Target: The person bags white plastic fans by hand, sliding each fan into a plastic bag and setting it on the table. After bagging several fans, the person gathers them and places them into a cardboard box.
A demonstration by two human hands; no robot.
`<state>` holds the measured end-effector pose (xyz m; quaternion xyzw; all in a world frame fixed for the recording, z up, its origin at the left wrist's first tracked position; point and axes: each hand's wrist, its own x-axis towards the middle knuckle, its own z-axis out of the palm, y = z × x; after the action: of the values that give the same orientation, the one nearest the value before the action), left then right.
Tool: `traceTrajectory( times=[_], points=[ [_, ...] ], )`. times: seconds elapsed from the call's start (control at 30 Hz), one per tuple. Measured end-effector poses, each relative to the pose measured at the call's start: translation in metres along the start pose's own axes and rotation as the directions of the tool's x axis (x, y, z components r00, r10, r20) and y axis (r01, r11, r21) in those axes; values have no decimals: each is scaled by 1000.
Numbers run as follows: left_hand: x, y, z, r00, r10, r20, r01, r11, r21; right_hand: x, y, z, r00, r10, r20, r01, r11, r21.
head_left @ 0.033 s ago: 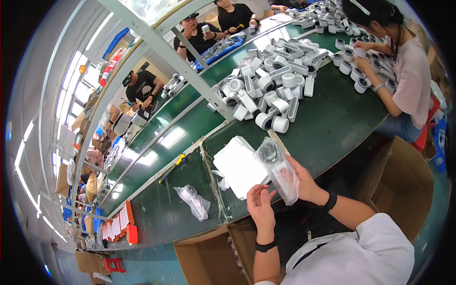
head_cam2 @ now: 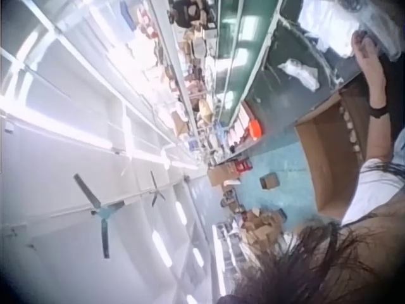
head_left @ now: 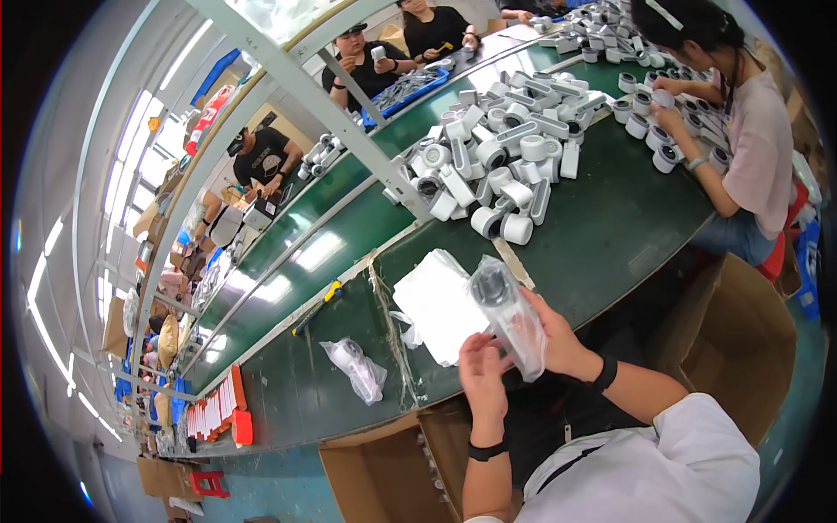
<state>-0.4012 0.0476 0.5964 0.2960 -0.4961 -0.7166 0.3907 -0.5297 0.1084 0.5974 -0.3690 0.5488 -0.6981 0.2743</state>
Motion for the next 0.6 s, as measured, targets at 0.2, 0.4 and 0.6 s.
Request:
traceTrajectory(
  times=[0.2,0.4,0.6],
  points=[
    [-7,-13,-15,939,-168,300,256,923,-287,-9,-10,17,951,-301,76,307,874,-378],
    [-19,-6,-51,977,-92,195,143,954,-265,-17,-10,35,959,-282,-19,269,934,-236],
    [-38,56,-98,985,76,-152,-91,991,-98,-10,-10,28,898,-287,333,396,857,-330]
  ],
)
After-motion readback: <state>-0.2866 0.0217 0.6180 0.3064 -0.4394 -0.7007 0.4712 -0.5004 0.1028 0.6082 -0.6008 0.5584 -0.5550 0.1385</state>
